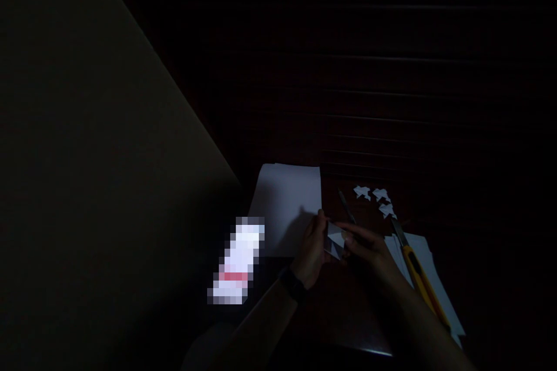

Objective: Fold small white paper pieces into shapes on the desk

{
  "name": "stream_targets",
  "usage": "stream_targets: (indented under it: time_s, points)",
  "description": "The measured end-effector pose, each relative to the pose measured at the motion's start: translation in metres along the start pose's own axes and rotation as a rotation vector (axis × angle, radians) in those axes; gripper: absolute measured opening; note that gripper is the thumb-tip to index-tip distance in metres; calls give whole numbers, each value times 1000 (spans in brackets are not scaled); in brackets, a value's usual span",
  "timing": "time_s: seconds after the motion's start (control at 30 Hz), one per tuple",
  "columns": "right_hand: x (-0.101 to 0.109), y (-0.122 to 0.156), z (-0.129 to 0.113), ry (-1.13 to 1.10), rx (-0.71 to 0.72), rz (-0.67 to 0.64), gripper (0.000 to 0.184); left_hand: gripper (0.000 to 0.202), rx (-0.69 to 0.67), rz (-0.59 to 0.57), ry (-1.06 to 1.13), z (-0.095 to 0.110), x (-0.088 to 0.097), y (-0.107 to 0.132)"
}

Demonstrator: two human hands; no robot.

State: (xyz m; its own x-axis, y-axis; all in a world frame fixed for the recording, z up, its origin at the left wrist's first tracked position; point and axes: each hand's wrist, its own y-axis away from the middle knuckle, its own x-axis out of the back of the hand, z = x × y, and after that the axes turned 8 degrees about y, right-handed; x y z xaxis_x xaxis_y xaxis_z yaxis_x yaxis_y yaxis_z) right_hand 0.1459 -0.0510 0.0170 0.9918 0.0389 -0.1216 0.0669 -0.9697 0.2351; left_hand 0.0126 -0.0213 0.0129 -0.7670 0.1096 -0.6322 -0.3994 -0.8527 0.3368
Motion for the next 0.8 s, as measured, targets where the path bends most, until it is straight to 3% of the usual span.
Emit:
stream_targets:
  time_s: [0.17, 0.37, 0.8]
  points:
    - [3, 0, 2, 49, 5, 19, 32, 41, 13, -28, 24, 1, 1, 0]
    - [5, -1, 3, 139, 48, 39, 35, 30, 124, -37, 172, 5, 5, 1]
    - [3, 2, 0, -29, -8, -5, 29, 27, 122, -53, 189, 4, 5, 0]
